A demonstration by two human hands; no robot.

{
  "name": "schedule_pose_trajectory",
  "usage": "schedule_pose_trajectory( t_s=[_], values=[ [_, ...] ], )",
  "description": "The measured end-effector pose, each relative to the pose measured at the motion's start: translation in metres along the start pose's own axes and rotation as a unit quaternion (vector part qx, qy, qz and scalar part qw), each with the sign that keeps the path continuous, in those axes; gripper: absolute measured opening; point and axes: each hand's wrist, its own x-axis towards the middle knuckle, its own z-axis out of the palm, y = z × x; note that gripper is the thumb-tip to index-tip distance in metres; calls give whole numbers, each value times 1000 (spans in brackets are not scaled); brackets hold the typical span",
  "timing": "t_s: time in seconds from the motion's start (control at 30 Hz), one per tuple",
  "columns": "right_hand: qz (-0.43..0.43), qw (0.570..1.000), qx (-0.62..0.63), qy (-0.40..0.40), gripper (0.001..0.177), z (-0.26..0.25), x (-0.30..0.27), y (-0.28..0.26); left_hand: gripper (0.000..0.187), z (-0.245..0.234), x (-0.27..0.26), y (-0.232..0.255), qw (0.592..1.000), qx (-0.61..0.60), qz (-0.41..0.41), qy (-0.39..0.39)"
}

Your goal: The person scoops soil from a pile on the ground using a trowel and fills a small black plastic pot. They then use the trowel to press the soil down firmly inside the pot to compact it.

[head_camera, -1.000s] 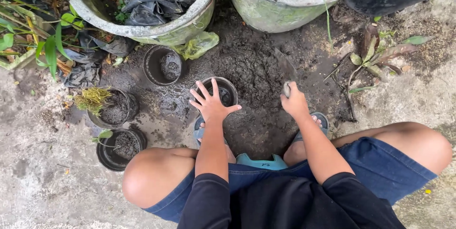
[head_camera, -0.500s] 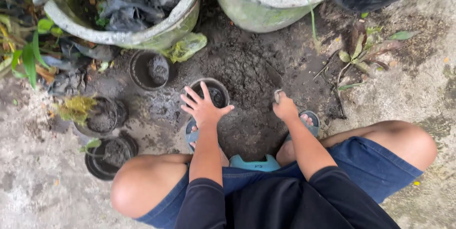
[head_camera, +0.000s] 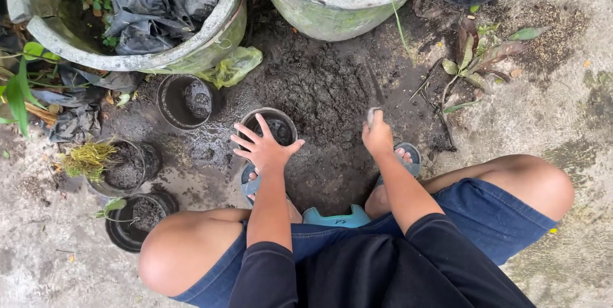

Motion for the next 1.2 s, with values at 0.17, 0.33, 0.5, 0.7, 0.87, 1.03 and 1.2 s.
schedule_pose_trajectory(
  t_s=[0.17, 0.33, 0.5, 0.7, 0.87, 1.03, 1.2],
  values=[
    [9, 999, -25, -20, 47, 6, 3, 7, 145, 0, 8, -11, 998, 46, 41, 10],
    [-36, 999, -7, -1, 39, 7, 12, 4, 147, 1, 14, -16, 994, 74, 71, 25],
    [-7, 999, 34, 3, 44, 9, -3, -4, 147, 6, 9, -20, 994, 75, 76, 29],
    [-8, 1000, 16, -2, 46, -10, -6, -25, 148, 12, 12, -21, 993, 78, 75, 39],
    [-36, 999, -31, 15, 39, 1, 15, -36, 149, 5, 14, -15, 995, 66, 68, 26],
    [-27, 991, -123, -50, 52, 16, 41, -23, 149, 8, 11, -18, 996, 56, 68, 32],
    [3, 992, -104, -69, 57, 1, 22, -41, 148, 10, 15, -32, 993, 34, 98, 65]
  ],
)
